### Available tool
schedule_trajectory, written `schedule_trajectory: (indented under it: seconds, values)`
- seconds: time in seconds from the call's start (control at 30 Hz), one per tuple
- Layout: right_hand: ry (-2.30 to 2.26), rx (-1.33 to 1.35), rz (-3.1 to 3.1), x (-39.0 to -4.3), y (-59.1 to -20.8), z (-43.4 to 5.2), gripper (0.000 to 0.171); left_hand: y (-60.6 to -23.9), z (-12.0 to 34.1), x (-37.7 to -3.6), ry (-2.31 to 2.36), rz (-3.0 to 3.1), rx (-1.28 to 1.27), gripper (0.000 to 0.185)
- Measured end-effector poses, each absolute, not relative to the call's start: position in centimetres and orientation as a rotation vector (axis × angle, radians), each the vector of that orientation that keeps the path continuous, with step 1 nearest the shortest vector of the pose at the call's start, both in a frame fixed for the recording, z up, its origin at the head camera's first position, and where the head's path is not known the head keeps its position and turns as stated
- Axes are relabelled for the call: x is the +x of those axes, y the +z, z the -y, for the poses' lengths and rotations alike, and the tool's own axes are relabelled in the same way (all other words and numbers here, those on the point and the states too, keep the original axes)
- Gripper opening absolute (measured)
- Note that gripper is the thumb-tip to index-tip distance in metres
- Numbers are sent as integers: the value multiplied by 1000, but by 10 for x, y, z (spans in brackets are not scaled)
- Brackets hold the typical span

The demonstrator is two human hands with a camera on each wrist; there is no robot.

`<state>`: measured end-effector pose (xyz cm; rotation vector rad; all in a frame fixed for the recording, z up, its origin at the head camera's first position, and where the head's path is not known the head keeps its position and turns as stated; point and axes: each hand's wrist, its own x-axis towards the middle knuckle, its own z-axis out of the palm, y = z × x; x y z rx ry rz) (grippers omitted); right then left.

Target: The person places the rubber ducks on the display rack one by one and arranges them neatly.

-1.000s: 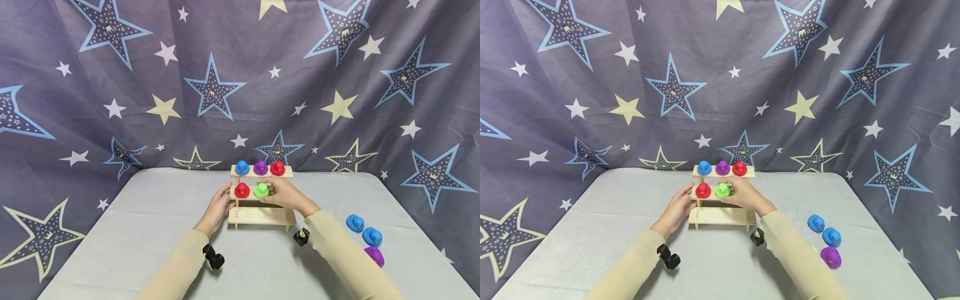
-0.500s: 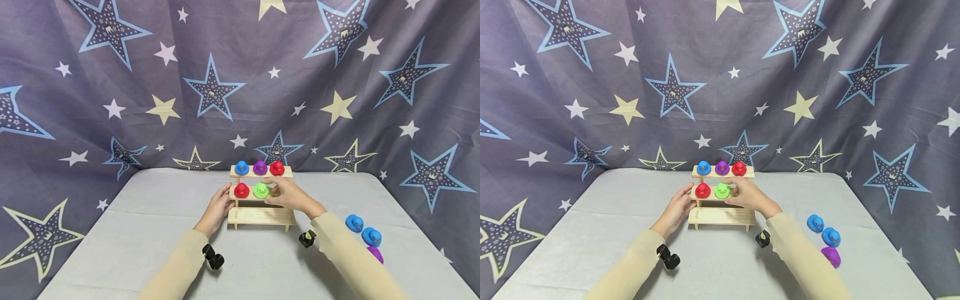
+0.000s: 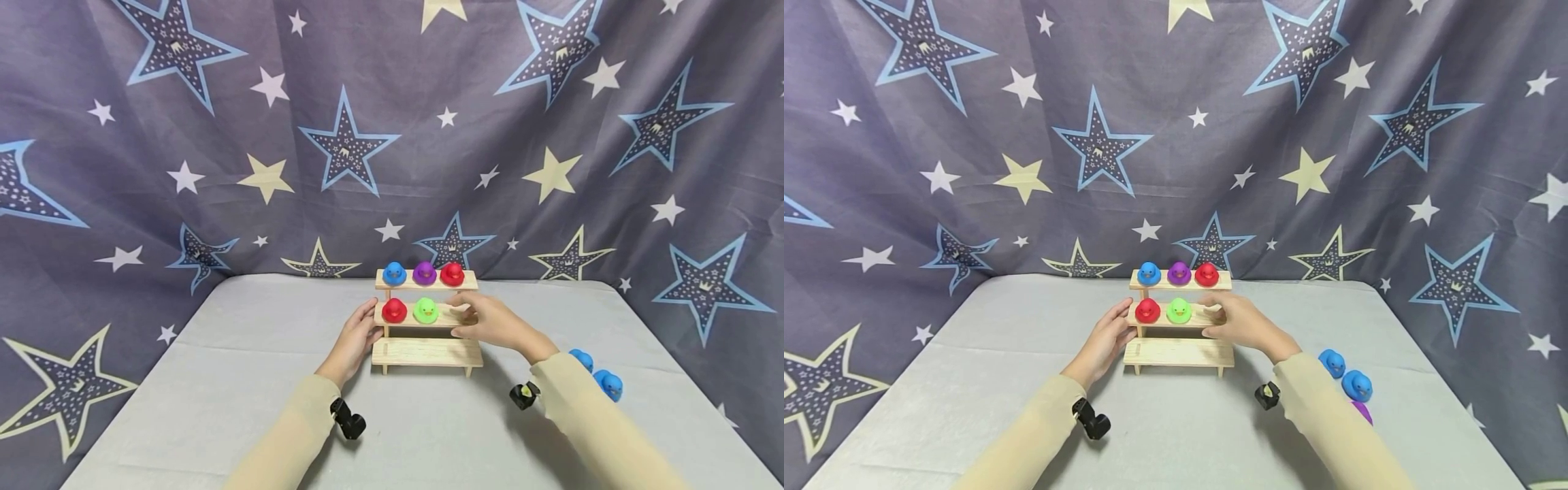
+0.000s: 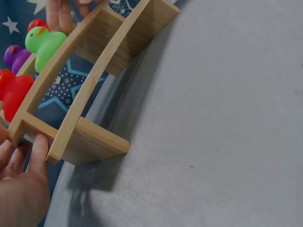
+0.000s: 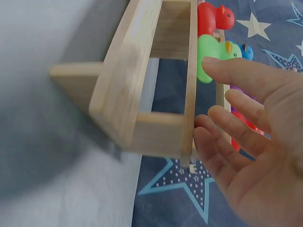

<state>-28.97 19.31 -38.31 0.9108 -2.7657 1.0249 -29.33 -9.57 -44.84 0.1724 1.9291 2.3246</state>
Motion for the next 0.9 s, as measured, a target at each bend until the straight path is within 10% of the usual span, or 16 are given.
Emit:
schedule_trajectory:
  seconds: [0.9]
  values:
    - [796,814,2881,-259,-372,-295,50,-448,95,-291,2326,-1937,172,60]
